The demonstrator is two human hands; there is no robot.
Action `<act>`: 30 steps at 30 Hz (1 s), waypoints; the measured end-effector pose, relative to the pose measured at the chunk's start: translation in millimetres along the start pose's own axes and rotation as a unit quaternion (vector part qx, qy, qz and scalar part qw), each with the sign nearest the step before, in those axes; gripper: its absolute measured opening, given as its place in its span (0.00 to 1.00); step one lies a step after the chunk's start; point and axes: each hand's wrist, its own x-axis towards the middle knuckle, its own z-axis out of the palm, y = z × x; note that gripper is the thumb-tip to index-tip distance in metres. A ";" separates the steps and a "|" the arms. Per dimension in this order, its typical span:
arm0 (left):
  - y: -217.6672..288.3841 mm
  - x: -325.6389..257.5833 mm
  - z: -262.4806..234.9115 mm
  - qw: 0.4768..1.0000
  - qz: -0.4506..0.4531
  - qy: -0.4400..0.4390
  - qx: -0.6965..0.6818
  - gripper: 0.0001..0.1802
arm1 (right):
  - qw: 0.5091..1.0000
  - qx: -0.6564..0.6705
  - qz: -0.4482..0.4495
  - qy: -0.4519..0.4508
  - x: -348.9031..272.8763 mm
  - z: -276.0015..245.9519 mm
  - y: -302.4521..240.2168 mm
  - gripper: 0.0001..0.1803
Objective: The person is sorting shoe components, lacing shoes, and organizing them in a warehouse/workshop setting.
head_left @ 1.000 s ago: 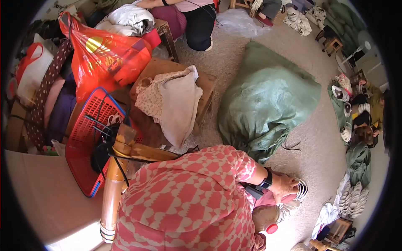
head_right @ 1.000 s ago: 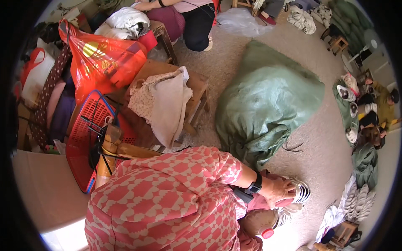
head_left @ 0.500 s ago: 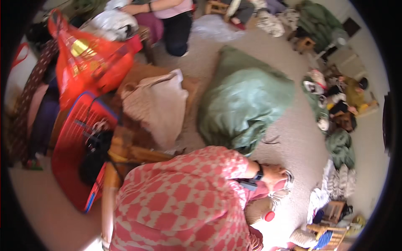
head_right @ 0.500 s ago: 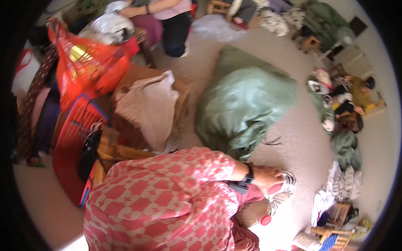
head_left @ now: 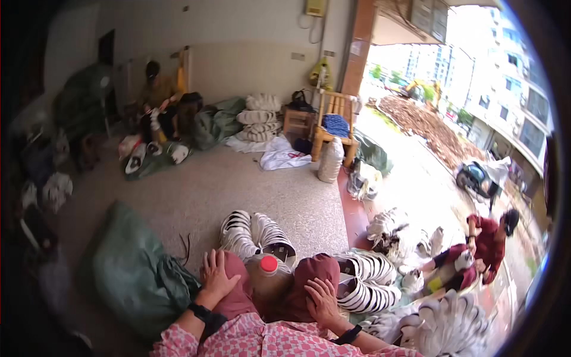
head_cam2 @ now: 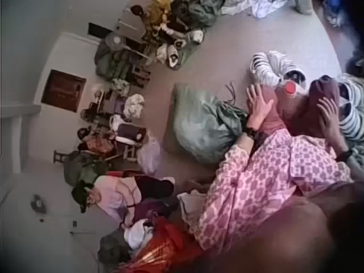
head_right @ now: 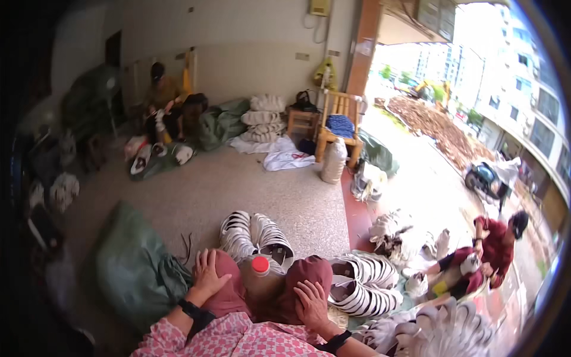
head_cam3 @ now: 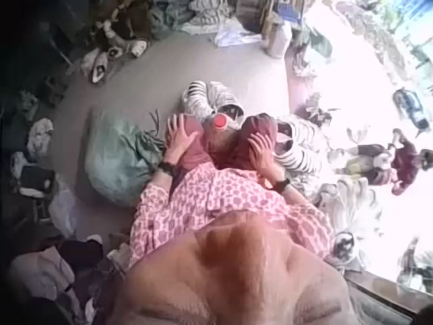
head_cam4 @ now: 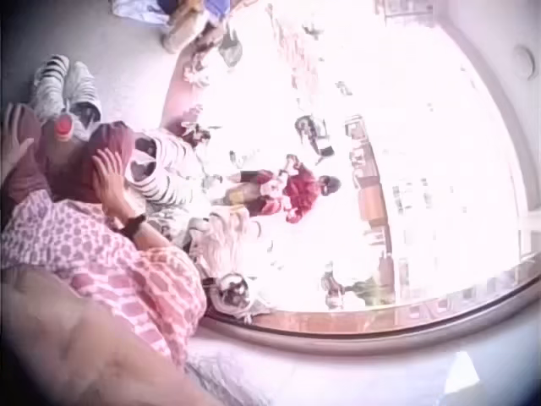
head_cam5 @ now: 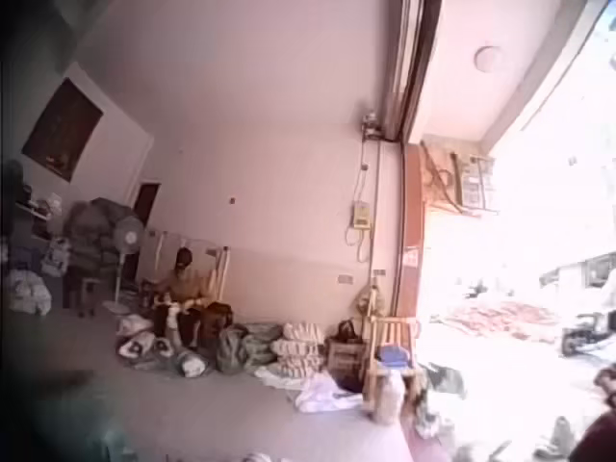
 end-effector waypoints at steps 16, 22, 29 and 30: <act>-100.9 104.2 4.7 0.933 -0.084 -0.276 -0.217 0.24 | 0.998 0.025 0.051 0.038 -31.1 1.3 16.0 0.15; -81.5 89.8 -0.9 0.961 -0.052 -0.221 -0.156 0.22 | 0.999 0.025 0.033 0.032 -21.8 4.1 15.1 0.15; -72.4 75.4 -11.3 0.980 0.096 -0.170 -0.043 0.21 | 0.998 0.036 0.027 0.046 -23.2 5.4 10.8 0.14; -71.5 76.9 -13.6 0.977 0.074 -0.194 -0.056 0.21 | 0.998 0.034 0.029 0.045 -24.7 4.9 10.1 0.13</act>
